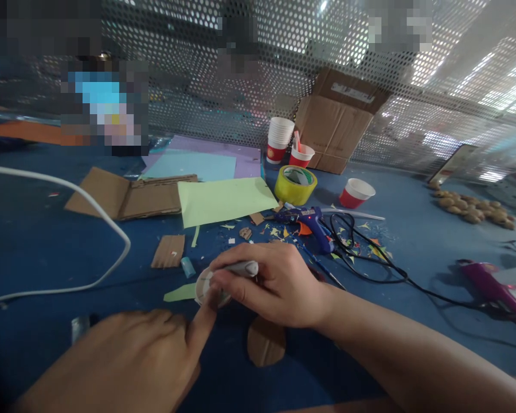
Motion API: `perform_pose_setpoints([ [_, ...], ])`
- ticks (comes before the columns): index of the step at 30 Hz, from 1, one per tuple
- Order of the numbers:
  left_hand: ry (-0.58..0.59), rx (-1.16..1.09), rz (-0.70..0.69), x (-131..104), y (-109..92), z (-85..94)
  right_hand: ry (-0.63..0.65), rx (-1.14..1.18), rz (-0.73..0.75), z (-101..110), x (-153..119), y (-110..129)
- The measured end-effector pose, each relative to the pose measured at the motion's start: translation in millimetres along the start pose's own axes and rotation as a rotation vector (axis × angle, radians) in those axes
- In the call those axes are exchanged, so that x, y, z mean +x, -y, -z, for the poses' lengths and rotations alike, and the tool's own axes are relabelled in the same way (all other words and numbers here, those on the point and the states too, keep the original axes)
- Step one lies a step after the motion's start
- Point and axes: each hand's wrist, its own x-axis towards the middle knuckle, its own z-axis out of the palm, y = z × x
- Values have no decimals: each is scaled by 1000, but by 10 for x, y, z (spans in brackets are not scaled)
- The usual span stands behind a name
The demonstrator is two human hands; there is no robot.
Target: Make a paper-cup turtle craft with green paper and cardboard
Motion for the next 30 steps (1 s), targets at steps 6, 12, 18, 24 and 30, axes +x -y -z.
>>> perform_pose_setpoints([
  [6,-33,-50,-5,236,211,366,-76,-15,-126,4,-34,19],
  [12,-23,-207,-9,392,352,500,-158,-89,-97,44,-77,56],
  [18,72,-228,-69,497,405,599,-160,-109,48,52,-98,124],
  [24,171,-178,-59,553,286,842,-75,-178,201,-34,-139,127],
  [30,155,-153,-126,627,256,848,5,-299,362,-107,-140,113],
])
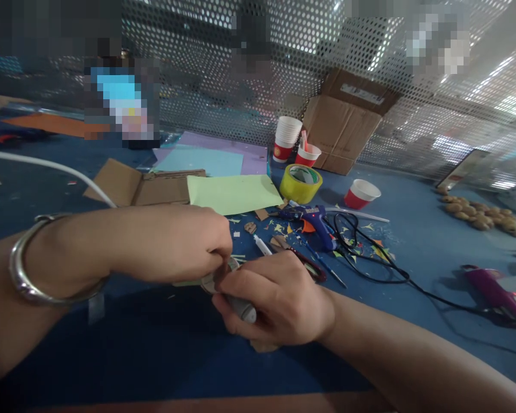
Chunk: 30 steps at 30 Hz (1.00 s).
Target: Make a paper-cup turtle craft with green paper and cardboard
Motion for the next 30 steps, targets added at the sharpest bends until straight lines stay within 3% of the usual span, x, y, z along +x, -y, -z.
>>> perform_pose_setpoints([
  [4,-93,41,-41,-17,3,-45,39,-80,40,-17,3,-11],
  [5,-52,44,-44,-25,4,-51,50,-98,45,-17,6,-12],
  [17,-147,25,-21,-77,8,-54,79,-159,38,-68,21,5],
  [30,-87,85,0,-55,-24,-42,94,-137,6,-38,48,54],
])
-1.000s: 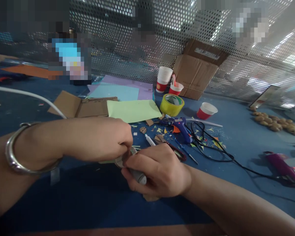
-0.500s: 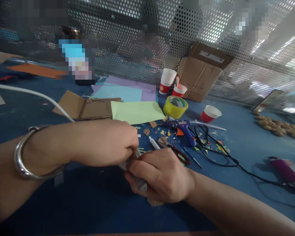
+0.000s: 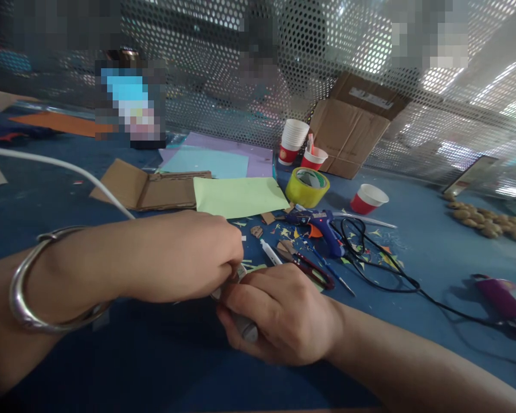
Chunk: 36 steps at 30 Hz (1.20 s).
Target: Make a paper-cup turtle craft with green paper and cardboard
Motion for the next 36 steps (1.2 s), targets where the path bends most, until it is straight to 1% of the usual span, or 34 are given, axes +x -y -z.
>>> perform_pose_setpoints([
  [4,8,1,36,-4,-29,28,3,1,-2,14,5,12],
  [9,16,-3,30,-21,-25,24,4,16,-12,43,-17,2],
  [12,-13,6,17,-45,-6,7,1,43,-23,58,-33,-17],
  [17,-98,28,-21,-38,26,-50,2,46,-22,72,-50,-41],
  [18,-68,24,-28,-32,28,-55,-2,38,-22,75,-52,-43],
  [19,-85,38,-10,-27,27,-56,-7,34,-25,78,-55,-44],
  [22,-66,46,7,-20,18,-40,-19,33,-37,88,-64,-46],
  [26,-33,29,-20,-14,23,-33,-29,15,-48,101,-75,-60],
  [29,-78,33,-15,-9,32,-33,-44,11,-55,109,-83,-76],
  [33,28,13,-9,6,41,-14,-82,32,-67,121,-86,-65],
  [36,18,3,-23,11,48,-12,-90,56,-59,115,-77,-34],
])
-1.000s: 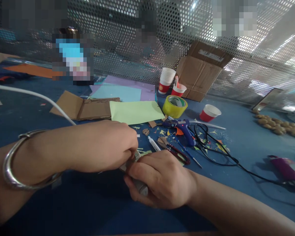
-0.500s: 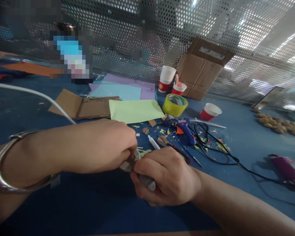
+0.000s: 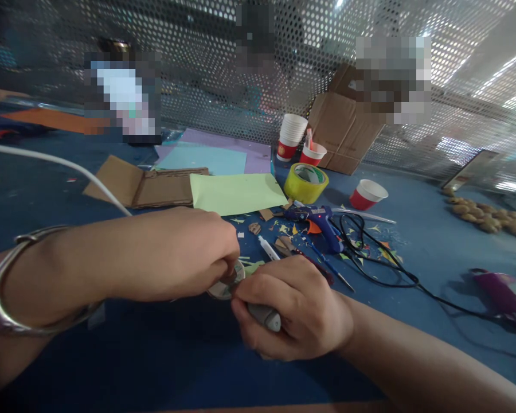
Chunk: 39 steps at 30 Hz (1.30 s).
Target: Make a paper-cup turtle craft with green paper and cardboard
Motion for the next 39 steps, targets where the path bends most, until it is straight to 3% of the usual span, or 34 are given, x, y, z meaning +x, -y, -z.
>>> perform_pose_setpoints([
  [9,-42,-1,8,-16,-12,-7,39,45,46,-96,3,-44],
  [27,-9,-1,1,15,-6,-9,84,30,79,-88,58,-12],
  [33,-64,15,-23,17,20,-57,92,6,109,-90,69,-8],
  [39,-48,31,-18,34,20,-68,110,25,96,-65,77,-4],
])
